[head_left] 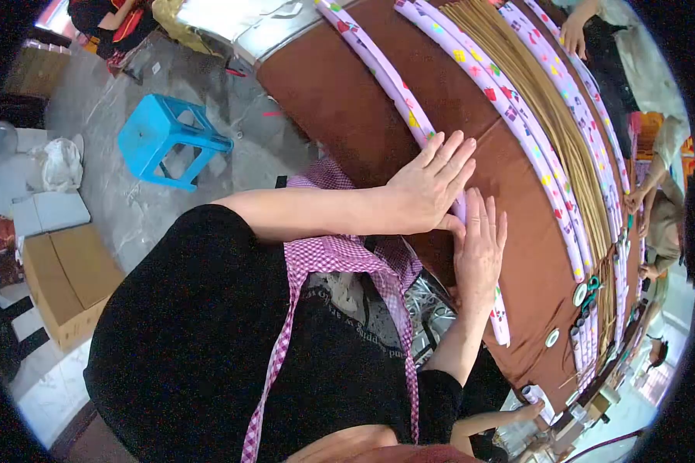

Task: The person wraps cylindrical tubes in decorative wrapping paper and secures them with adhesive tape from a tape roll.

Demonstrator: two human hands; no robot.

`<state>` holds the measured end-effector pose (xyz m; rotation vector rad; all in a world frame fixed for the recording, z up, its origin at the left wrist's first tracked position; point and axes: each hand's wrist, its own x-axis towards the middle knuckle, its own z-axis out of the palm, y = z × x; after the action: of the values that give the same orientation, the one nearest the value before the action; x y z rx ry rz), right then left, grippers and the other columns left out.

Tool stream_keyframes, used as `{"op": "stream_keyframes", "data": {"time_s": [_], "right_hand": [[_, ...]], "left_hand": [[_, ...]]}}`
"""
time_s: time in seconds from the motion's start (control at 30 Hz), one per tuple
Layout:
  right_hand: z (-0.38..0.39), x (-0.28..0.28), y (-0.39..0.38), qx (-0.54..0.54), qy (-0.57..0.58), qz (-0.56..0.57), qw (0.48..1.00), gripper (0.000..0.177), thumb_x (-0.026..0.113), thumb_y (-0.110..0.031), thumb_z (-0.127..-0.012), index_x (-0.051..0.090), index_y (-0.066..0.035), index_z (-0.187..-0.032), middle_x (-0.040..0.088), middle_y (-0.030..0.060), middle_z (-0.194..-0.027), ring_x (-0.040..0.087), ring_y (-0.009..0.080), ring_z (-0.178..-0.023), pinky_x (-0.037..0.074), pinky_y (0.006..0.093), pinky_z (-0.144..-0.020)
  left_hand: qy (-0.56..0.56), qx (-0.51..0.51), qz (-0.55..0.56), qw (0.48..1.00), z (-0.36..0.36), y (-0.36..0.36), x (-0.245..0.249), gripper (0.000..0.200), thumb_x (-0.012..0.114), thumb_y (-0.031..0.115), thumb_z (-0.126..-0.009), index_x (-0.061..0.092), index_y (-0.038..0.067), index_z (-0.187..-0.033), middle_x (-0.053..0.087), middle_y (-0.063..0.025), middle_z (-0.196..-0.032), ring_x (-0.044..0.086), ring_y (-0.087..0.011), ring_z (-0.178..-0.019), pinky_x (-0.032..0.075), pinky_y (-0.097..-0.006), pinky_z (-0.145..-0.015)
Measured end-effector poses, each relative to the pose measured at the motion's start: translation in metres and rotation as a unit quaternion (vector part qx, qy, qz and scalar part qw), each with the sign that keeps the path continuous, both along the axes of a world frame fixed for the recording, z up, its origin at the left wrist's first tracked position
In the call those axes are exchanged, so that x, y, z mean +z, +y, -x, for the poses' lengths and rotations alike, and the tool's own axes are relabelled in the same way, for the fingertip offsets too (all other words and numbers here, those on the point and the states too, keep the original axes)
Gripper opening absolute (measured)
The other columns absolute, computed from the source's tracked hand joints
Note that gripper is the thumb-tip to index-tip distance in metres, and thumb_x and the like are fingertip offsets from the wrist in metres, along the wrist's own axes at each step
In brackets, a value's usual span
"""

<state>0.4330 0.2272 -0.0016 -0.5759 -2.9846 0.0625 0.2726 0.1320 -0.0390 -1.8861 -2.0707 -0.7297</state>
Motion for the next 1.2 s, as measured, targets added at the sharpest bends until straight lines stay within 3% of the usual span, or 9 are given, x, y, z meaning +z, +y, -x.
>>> {"op": "stream_keyframes", "data": {"time_s": [0.13,0.5,0.9,1.2], "right_hand": [[0.000,0.001,-0.001,-0.009,-0.001,0.012,1.000,0.050,0.052,-0.017,-0.099,0.042,-0.006,-0.146,0.050,0.0116,-0.146,0.042,0.0322,-0.139,0.028,0.0493,-0.117],[0.002,0.004,-0.004,-0.021,-0.009,0.019,1.000,0.059,0.063,-0.018,-0.092,0.041,-0.010,-0.147,0.048,0.0098,-0.148,0.041,0.0324,-0.140,0.026,0.0508,-0.118],[0.001,0.003,-0.005,-0.013,0.019,-0.004,1.000,0.060,0.065,-0.018,-0.090,0.043,-0.010,-0.145,0.050,0.0093,-0.147,0.043,0.0313,-0.138,0.029,0.0498,-0.117],[0.000,0.000,-0.003,-0.012,0.003,-0.001,1.000,0.061,0.064,-0.016,-0.091,0.041,-0.010,-0.147,0.047,0.0094,-0.149,0.040,0.0318,-0.140,0.026,0.0503,-0.118]], "left_hand": [[-0.016,0.009,0.003,1.000,0.007,-0.005,-0.002,0.098,0.053,0.068,-0.082,0.048,-0.014,-0.135,0.033,-0.0357,-0.149,0.025,-0.0537,-0.141,0.020,-0.0599,-0.116],[-0.015,0.038,0.028,0.999,0.022,-0.027,-0.006,0.102,0.055,0.069,-0.078,0.047,-0.016,-0.135,0.034,-0.0371,-0.148,0.030,-0.0503,-0.141,0.018,-0.0580,-0.118],[-0.001,0.069,0.022,0.997,0.040,-0.046,0.000,0.107,0.058,0.069,-0.078,0.040,-0.020,-0.136,0.030,-0.0384,-0.149,0.028,-0.0509,-0.141,0.020,-0.0577,-0.117],[-0.012,0.073,-0.047,0.996,0.082,0.048,0.005,0.109,0.050,0.074,-0.084,0.038,-0.021,-0.136,0.027,-0.0404,-0.149,0.019,-0.0528,-0.143,0.012,-0.0587,-0.118]]}}
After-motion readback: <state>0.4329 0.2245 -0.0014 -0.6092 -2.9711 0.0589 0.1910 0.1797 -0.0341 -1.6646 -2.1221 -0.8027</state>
